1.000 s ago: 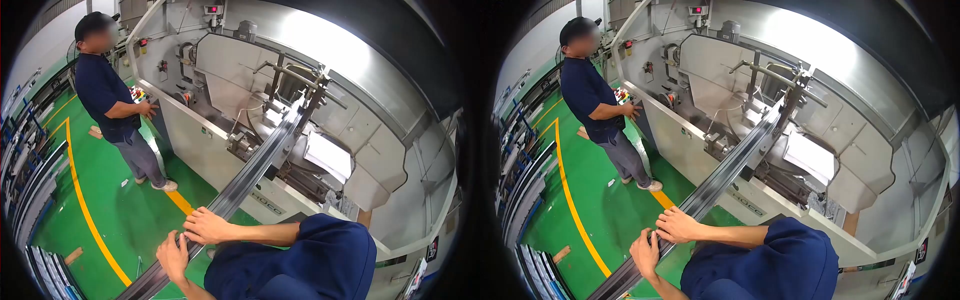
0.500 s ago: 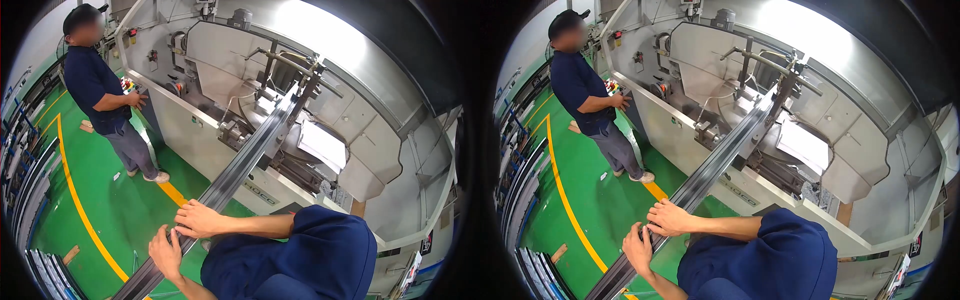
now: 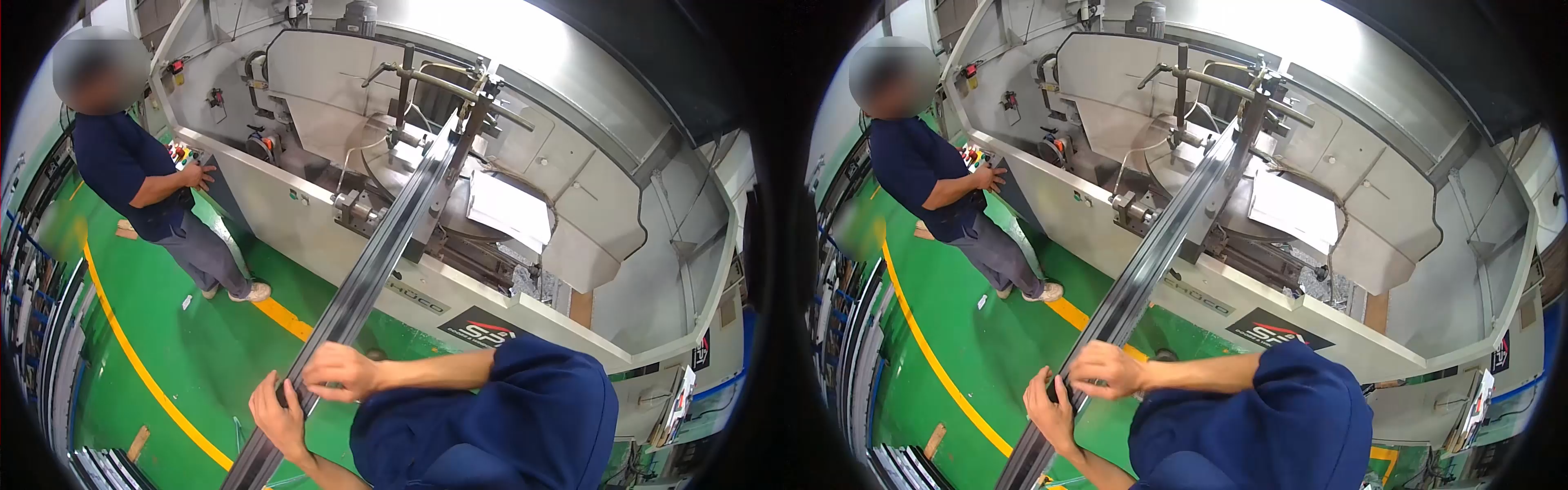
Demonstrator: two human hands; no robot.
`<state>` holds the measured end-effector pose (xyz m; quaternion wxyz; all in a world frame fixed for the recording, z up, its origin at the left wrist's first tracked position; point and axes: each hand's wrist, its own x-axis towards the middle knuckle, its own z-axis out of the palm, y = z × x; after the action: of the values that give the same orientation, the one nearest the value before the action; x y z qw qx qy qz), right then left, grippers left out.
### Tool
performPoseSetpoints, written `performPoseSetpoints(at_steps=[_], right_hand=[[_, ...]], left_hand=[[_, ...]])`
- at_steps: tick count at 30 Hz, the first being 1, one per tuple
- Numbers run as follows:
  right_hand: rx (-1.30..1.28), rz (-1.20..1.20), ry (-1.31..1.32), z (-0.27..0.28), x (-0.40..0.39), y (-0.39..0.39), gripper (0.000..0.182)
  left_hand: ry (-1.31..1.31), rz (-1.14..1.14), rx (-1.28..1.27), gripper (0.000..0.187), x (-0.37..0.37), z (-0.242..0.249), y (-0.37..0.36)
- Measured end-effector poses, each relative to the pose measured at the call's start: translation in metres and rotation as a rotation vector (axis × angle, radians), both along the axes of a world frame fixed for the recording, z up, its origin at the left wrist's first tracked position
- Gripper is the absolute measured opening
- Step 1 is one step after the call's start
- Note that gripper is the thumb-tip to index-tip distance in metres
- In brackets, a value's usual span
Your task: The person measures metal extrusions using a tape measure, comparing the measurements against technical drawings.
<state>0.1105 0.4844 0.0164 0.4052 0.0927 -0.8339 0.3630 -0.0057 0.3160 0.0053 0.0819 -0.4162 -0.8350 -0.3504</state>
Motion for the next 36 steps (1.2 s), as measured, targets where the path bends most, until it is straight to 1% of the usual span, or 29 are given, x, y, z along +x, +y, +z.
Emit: performPoseSetpoints(at_steps=[1,3,4,7,8,11,12,15,18,20,22,24,25,26,27,28,29,30,31,32,33,35,36], right_hand=[[-0.029,0.012,-0.004,-0.001,0.009,-0.005,0.013],[-0.065,0.049,-0.069,-0.005,0.029,-0.015,0.012],[-0.077,0.018,-0.070,-0.005,0.036,-0.022,0.016],[-0.106,0.009,-0.188,-0.018,0.065,-0.032,0.033],[-0.142,-0.001,-0.186,-0.019,0.071,-0.036,0.044],[-0.122,-0.012,-0.214,-0.017,0.092,-0.036,0.046],[-0.128,-0.038,-0.216,-0.016,0.097,-0.037,0.049],[-0.123,-0.110,-0.181,-0.015,0.120,-0.037,0.049],[-0.180,-0.286,-0.148,-0.021,0.171,-0.049,0.053],[-0.368,-0.408,-0.228,-0.043,0.208,-0.063,0.056],[-0.561,-0.535,-0.309,-0.090,0.246,-0.077,0.059],[-0.770,-0.718,-0.534,-0.164,0.292,-0.095,0.054],[-0.828,-0.781,-0.594,-0.216,0.325,-0.109,0.053],[-0.779,-0.877,-0.803,-0.288,0.366,-0.128,0.051],[-0.901,-0.942,-1.216,-0.358,0.417,-0.155,0.052],[-1.046,-0.987,-1.506,-0.401,0.477,-0.196,0.047],[-1.114,-0.996,-1.729,-0.411,0.529,-0.235,0.045],[-1.170,-1.125,-1.769,-0.413,0.566,-0.272,0.043],[-1.203,-1.153,-1.718,-0.395,0.595,-0.297,0.049],[-1.081,-1.026,-1.680,-0.413,0.629,-0.326,0.052],[-0.951,-0.906,-1.643,-0.432,0.657,-0.349,0.055],[-1.028,-0.794,-1.797,-0.374,0.684,-0.368,0.057],[-1.075,-0.727,-1.876,-0.341,0.690,-0.383,0.059]], left_hand=[[0.077,-0.018,0.068,0.024,0.002,0.003,0.002],[0.070,-0.092,0.202,0.021,0.009,0.017,0.006],[0.062,-0.129,0.260,0.020,0.015,0.023,0.005],[0.050,-0.330,0.337,0.017,0.031,0.038,0.005],[0.124,-0.413,0.438,0.012,0.033,0.042,0.011],[0.120,-0.519,0.399,0.008,0.047,0.047,0.005],[0.140,-0.523,0.439,0.006,0.052,0.047,0.009],[0.142,-0.557,0.371,0.005,0.072,0.046,0.004],[0.089,-0.601,0.286,0.007,0.113,0.038,-0.009],[0.075,-0.633,0.238,0.009,0.144,0.034,-0.017],[0.030,-0.727,0.208,0.010,0.181,0.029,-0.031],[-0.013,-0.795,0.157,0.012,0.219,0.021,-0.051],[-0.009,-0.827,0.120,0.012,0.238,0.018,-0.061],[-0.012,-0.857,0.076,0.012,0.257,0.017,-0.070],[-0.022,-0.885,0.029,0.012,0.276,0.018,-0.084],[-0.046,-0.883,-0.028,0.012,0.294,0.020,-0.097],[-0.084,-0.893,-0.030,0.012,0.312,0.020,-0.110],[-0.109,-0.909,-0.036,0.011,0.324,0.022,-0.122],[-0.130,-0.927,-0.042,0.011,0.332,0.024,-0.133],[-0.186,-0.932,-0.049,0.010,0.342,0.030,-0.142],[-0.174,-0.949,-0.056,0.010,0.346,0.031,-0.145],[-0.169,-0.975,-0.072,0.011,0.356,0.028,-0.156],[-0.130,-0.976,-0.109,0.014,0.359,0.027,-0.158]])
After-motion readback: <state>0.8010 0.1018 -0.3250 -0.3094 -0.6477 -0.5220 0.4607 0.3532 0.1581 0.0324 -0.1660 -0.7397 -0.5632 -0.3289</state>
